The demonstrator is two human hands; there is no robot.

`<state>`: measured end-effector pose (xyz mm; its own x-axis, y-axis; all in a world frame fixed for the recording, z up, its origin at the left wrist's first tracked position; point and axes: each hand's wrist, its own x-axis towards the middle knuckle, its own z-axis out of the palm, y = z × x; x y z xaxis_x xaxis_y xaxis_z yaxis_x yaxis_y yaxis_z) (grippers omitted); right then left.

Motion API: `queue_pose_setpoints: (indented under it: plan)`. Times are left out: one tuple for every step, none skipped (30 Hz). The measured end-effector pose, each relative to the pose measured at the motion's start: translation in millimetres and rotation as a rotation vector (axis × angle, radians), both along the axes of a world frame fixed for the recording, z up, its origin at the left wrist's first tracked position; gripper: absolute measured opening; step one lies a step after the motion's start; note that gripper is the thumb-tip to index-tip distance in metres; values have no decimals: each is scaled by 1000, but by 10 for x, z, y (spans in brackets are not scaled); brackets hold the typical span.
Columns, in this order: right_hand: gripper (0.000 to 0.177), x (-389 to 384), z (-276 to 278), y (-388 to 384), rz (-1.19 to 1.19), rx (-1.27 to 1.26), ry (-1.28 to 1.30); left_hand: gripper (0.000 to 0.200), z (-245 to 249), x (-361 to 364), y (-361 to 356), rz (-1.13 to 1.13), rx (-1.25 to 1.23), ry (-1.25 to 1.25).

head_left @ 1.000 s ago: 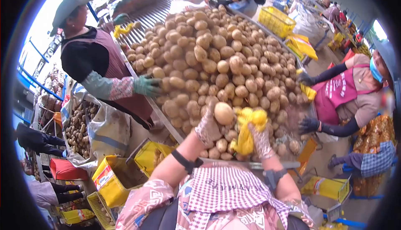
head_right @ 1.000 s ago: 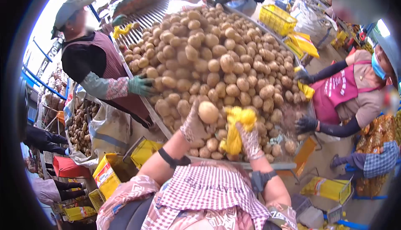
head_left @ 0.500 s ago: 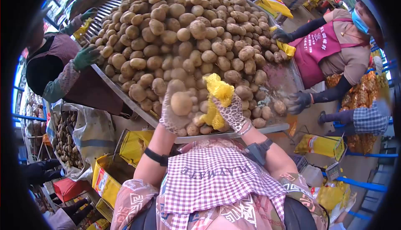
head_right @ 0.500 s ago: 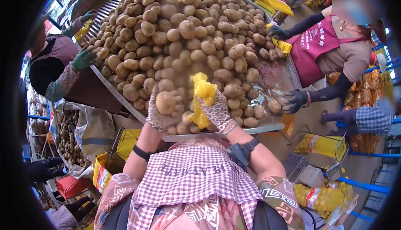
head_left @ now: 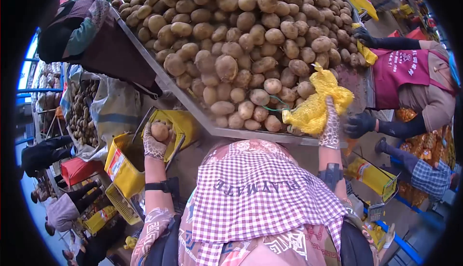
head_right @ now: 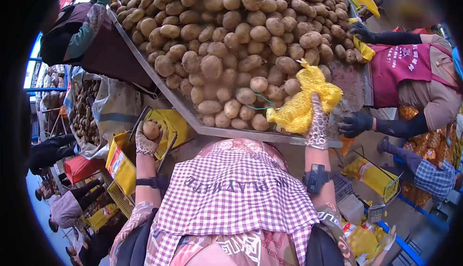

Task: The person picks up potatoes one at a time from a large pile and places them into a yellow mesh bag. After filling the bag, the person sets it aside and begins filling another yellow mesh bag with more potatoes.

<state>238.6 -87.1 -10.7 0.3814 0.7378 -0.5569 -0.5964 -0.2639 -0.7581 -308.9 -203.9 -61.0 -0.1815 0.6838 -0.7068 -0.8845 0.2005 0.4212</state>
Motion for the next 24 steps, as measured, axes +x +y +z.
queue_pose_setpoints:
  plan:
    - [55, 73, 18, -33, -37, -3, 24, 40, -132, -111, -60, 81, -221, 80]
    - [56, 134, 47, -62, -61, -3, 37, 40, -306, -230, -117, 152, -442, 158]
    - [56, 196, 48, -81, -81, -6, 42, 42, -542, -364, -183, 195, -540, 221]
    - [56, 274, 58, -118, -118, -4, 37, 45, -528, -336, -140, 123, -656, 366]
    - [57, 353, 78, -173, -160, -2, 17, 48, -519, -268, -60, 38, -755, 512]
    - [63, 474, 57, -234, -249, -46, -37, 50, -936, -548, -64, -16, -584, 708]
    - [64, 493, 180, -309, -281, -25, -47, 48, -796, -326, 104, -148, -479, 1148]
    - [65, 488, 287, -422, -309, -4, -52, 46, -400, 21, 298, -264, -331, 1586]
    - [65, 541, 290, -528, -346, 6, -64, 45, 3, 490, 536, -274, -104, 1538]
    - [62, 586, 244, -633, -367, 18, -67, 45, 331, 984, 754, -278, 116, 1479]
    - [58, 609, 205, -738, -387, 30, -67, 47, 462, 1344, 907, -380, 340, 1523]
    - [58, 600, 200, -844, -420, 40, -70, 51, 569, 1677, 1043, -479, 569, 1555]
    - [59, 569, 186, -949, -421, 31, -92, 56, 705, 2000, 1165, -686, 705, 1696]
    - [59, 542, 163, -1055, -416, 20, -113, 61, 800, 2343, 1268, -894, 838, 1832]
    - [61, 497, 79, -1188, -420, 12, -203, 66, 834, 2777, 1384, -1059, 944, 1886]
    - [63, 552, -27, -1288, -437, 16, -276, 71, 878, 3256, 1549, -1227, 1066, 1954]
    - [63, 581, -63, -1338, -439, 33, -298, 71, 788, 3505, 1659, -1229, 1089, 1974]
    - [63, 625, -106, -1392, -460, 44, -278, 76, 601, 3713, 1747, -1177, 998, 2046]
    - [64, 700, -151, -1451, -488, 28, -208, 81, 468, 3894, 1793, -1126, 900, 2113]
    - [64, 780, -200, -1494, -510, 8, -135, 81, 413, 4044, 1790, -1140, 910, 2136]
    - [64, 865, -236, -1527, -531, 34, -61, 81, 383, 4178, 1765, -1098, 873, 2125]
    - [63, 963, -272, -1557, -539, 27, -42, 81, 360, 4293, 1743, -1061, 834, 2112]
    - [63, 1056, -283, -1591, -531, 19, -47, 68, 654, 4430, 1758, -1362, 743, 2086]
    - [63, 1141, -296, -1603, -523, 16, -58, 68, 594, 4558, 1746, -1378, 747, 2107]
